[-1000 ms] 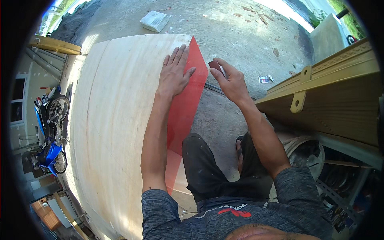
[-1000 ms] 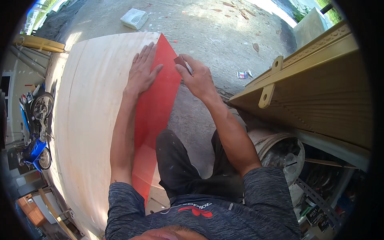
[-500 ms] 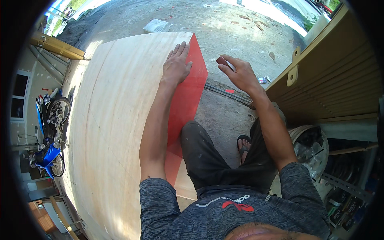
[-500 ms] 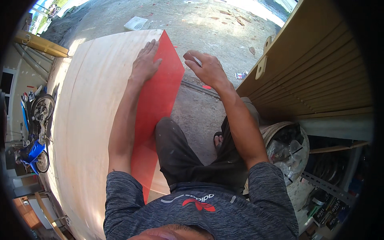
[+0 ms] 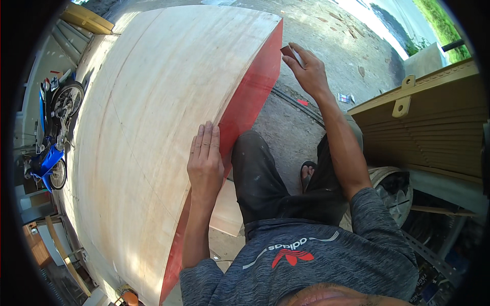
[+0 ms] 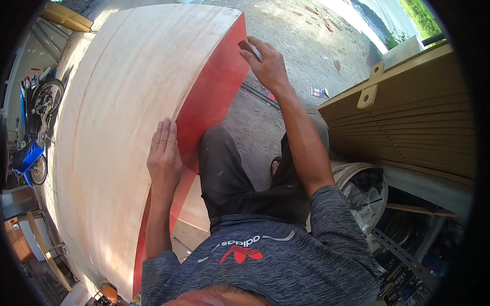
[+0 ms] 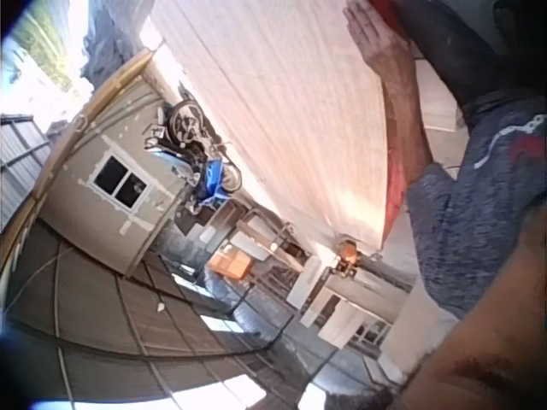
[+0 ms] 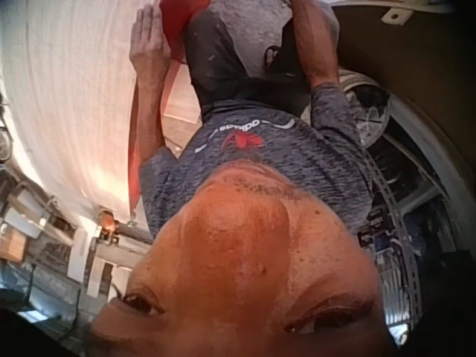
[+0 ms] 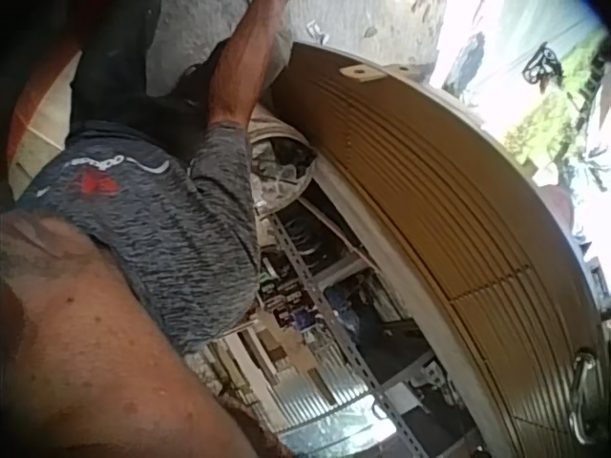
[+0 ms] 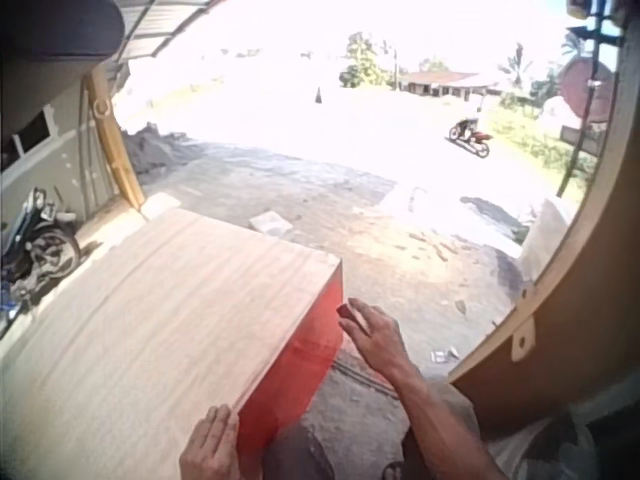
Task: Moving a gray board and sanding the edges of a curved wooden component in a workshop.
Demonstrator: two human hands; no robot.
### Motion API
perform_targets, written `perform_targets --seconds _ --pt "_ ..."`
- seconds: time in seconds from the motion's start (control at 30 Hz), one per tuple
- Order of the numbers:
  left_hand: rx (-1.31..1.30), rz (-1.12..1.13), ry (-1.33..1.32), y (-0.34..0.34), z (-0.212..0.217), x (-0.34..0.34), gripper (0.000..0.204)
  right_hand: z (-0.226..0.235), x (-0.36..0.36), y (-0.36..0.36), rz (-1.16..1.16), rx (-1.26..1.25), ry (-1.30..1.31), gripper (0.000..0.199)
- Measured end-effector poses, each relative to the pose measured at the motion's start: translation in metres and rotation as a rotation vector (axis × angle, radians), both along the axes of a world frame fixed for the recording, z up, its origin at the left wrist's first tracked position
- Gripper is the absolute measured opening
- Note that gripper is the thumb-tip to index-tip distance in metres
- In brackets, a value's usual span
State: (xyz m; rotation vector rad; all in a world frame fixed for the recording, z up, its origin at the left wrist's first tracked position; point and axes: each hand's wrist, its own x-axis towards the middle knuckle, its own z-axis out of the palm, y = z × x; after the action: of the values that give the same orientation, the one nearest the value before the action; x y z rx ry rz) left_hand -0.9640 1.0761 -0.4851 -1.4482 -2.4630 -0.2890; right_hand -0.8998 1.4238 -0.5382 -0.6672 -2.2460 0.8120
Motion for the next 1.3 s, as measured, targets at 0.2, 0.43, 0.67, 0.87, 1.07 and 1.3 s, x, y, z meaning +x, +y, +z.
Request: perform_targets --seconds 0.2,0.43,0.67,0.87,1.07,1.3 --pt "0.132 -0.057 -0.373 -0.039 0.009 -0.013 0.045 0.016 -0.035 0.006 -0.014 -0.01 0.323 0.04" --pt "0.005 -0.225 -0.256 0.053 0.024 -0.109 0.07 0.011 -0.077 -0.04 0.041 0.266 0.129 0.038" --pt "0.08 -0.234 -0.362 0.082 0.006 -0.122 0.073 0.023 -0.114 0.068 -0.193 0.409 -0.046 0.031" --pt "0.108 -0.257 -0.385 0.082 0.008 -0.124 0.067 0.024 -0.106 0.066 -0.096 0.545 0.07 0.024" --pt "0.12 -0.227 -0.368 0.074 0.003 -0.131 0.065 0.025 -0.076 -0.002 0.112 0.359 -0.127 0.04" --pt "0.152 -0.27 -0.395 0.083 0.006 -0.128 0.063 0.054 -0.097 0.078 -0.009 0.512 -0.356 0.03"
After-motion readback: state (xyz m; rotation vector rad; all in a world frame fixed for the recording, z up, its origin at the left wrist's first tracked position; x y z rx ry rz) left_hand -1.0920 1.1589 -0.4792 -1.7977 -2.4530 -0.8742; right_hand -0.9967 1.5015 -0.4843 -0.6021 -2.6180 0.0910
